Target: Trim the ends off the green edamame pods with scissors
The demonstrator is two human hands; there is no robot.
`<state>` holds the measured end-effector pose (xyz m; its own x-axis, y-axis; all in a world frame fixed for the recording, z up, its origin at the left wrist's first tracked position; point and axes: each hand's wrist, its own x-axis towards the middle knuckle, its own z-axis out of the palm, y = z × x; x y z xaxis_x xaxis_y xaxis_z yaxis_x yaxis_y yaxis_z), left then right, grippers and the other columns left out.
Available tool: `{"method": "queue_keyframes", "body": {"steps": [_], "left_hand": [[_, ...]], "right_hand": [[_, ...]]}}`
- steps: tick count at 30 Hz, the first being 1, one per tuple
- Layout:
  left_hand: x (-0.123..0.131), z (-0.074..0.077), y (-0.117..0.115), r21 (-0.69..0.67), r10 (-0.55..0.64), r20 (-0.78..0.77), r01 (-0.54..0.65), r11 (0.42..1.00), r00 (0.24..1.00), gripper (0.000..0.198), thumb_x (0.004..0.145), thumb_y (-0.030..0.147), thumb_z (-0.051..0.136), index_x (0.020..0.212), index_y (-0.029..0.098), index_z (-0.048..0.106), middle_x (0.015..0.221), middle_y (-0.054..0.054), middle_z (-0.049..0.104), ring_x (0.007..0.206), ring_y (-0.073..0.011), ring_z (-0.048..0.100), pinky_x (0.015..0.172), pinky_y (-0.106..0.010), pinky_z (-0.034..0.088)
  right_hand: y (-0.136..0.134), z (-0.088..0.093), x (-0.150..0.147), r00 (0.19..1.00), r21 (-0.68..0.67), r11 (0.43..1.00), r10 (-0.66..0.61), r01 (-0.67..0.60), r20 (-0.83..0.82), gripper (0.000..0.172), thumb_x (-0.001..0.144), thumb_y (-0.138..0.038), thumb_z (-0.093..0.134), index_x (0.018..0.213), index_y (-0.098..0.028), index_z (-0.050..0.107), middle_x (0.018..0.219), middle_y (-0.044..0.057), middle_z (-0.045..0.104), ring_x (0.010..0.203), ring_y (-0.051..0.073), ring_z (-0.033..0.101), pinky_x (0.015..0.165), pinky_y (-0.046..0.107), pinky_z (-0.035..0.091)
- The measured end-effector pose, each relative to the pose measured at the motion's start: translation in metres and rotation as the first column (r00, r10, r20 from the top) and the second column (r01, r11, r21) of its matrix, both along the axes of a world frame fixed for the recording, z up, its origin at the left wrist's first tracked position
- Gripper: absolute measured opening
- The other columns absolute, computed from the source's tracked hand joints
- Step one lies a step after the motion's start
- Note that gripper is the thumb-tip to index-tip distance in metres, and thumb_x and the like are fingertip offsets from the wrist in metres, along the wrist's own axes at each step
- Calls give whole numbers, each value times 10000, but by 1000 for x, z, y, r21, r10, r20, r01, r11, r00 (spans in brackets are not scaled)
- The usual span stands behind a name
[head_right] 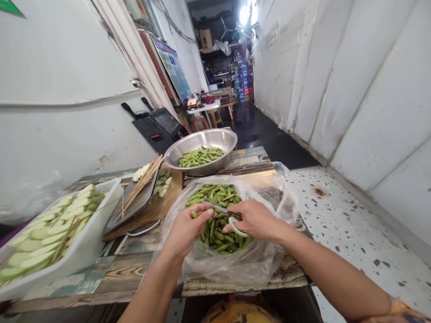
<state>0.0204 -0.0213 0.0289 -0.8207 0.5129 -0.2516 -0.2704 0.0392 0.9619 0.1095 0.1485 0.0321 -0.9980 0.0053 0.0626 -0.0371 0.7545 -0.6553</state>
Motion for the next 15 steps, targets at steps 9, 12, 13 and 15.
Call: {"method": "queue_keyframes", "body": {"steps": [9,12,13,15], "left_hand": [[-1,-7,-7,-64,-50,-46,47,997,998,352,602,353,747,803,102,604,565,8,574,363,-3,291,367,-157,146],[-1,-6,-7,70,-10,20,9,998,1000,346,603,322,760,826,123,585,514,60,477,393,-12,314,368,-139,161],[-1,-5,-7,141,-3,62,-6,990,998,341,602,303,765,827,133,574,508,73,446,402,-12,316,368,-132,167],[-1,-3,-6,264,-17,155,-25,964,988,319,600,257,772,796,141,548,521,77,427,416,-9,322,366,-119,177]], "right_hand": [[1,-2,1,998,111,993,46,-49,31,345,768,-525,602,804,-201,713,606,18,609,564,145,494,516,224,272],[1,-3,0,1000,82,997,-11,10,5,349,761,-538,598,782,-204,694,598,2,582,549,133,460,514,225,271],[1,-2,0,999,60,998,-35,35,-8,353,757,-543,597,800,-206,690,614,0,586,559,134,463,519,226,277],[0,-2,-1,997,19,997,-70,71,-30,371,748,-551,602,855,-204,684,650,3,600,580,140,476,534,228,290]]}}
